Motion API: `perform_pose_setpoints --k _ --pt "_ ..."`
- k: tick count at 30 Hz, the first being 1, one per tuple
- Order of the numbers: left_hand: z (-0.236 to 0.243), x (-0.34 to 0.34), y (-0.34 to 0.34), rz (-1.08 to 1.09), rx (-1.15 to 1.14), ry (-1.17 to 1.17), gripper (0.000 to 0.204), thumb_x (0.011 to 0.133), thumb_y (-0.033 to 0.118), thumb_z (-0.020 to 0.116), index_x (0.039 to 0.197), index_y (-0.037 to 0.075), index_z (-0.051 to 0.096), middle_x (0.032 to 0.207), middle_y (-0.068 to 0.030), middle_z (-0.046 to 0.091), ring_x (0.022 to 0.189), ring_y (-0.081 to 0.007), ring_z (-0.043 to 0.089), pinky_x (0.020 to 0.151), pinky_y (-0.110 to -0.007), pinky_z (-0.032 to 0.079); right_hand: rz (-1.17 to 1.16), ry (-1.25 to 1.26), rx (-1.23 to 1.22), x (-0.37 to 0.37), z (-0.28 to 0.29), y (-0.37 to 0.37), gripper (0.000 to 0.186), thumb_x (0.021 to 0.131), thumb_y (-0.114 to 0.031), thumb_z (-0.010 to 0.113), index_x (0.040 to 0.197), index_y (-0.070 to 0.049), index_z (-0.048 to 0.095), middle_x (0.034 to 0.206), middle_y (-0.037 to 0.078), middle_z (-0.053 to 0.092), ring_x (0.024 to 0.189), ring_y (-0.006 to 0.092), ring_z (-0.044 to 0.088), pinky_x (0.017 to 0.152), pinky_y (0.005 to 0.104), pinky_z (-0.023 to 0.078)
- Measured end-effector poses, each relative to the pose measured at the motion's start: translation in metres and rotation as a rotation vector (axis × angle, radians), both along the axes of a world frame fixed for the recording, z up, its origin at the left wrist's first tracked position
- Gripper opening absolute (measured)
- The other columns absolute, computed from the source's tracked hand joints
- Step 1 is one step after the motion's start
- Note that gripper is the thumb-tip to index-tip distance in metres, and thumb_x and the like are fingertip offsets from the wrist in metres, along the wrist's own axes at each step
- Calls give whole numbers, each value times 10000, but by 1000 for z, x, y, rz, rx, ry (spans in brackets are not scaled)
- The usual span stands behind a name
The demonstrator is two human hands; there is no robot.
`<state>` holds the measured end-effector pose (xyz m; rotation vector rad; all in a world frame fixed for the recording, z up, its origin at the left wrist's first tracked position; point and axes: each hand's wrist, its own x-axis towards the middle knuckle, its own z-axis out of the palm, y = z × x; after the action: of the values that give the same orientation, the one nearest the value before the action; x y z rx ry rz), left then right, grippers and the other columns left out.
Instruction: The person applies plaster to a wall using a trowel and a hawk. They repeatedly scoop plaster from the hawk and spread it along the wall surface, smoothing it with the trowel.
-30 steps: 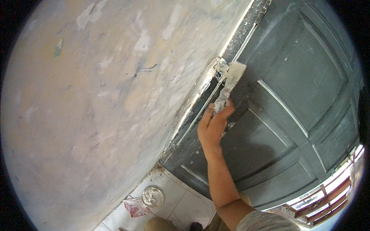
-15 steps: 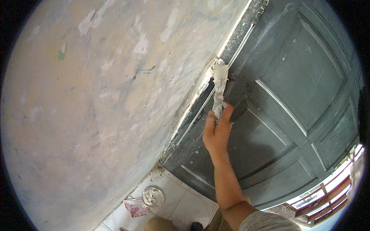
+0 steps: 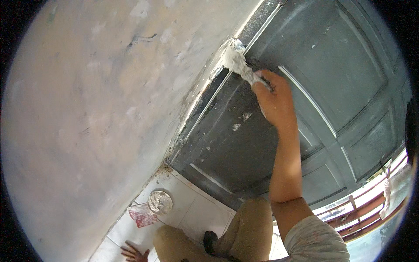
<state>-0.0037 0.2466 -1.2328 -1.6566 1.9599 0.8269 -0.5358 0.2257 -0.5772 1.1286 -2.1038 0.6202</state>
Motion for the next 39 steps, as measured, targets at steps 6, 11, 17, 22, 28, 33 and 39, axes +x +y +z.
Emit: perform_pose_setpoints --k 6,11,17,22,28,33,39 --pt "-15 2 8 -61 -87 -85 1381 723 933 573 1649 254 -195 1694 -303 -175 1492 -678 -50 1076 -837 267 -45 -55 26 -9 24 -12 458 872 -239 665 1226 49 705 942 183 714 740 235 681 721 377 523" --pt "-11 5 5 -51 -30 -92 1367 740 942 541 1642 247 -214 1690 -309 -179 1488 -686 -37 1081 -830 269 -61 -196 -48 -1 17 -21 464 901 -312 666 1213 28 717 1160 314 700 1104 477 668 1007 491 510" --pt "24 -1 -8 180 162 140 1510 732 501 905 1617 206 -283 1629 -271 -381 1475 -595 -301 1147 -800 -17 -97 -33 -11 12 20 -19 446 906 -307 651 1187 31 724 1174 320 695 1129 478 664 1012 496 507" --pt "10 3 -5 86 117 46 1442 745 649 780 1614 218 -286 1642 -285 -331 1472 -626 -230 1130 -808 77 -169 -164 29 27 30 -28 489 899 -316 648 1239 29 717 1255 314 676 1193 453 651 1060 442 481" --pt "32 -5 -10 146 170 79 1499 750 540 887 1614 191 -288 1627 -281 -377 1471 -607 -294 1155 -798 33 -114 -112 10 37 21 -21 434 911 -307 629 1163 33 724 1170 326 689 1129 485 659 1006 498 509" --pt "19 -2 -8 103 126 60 1505 738 569 884 1620 190 -276 1611 -311 -380 1463 -616 -299 1160 -795 44 -96 -155 -40 39 26 -1 438 897 -286 664 1180 42 725 1126 301 707 1079 443 683 974 466 516" --pt "13 2 -4 -35 52 -48 1346 774 931 524 1620 248 -270 1668 -335 -216 1470 -705 -68 1101 -819 248 -111 -223 -10 46 40 4 420 898 -308 661 1150 17 748 1175 306 697 1124 468 667 1011 479 510"
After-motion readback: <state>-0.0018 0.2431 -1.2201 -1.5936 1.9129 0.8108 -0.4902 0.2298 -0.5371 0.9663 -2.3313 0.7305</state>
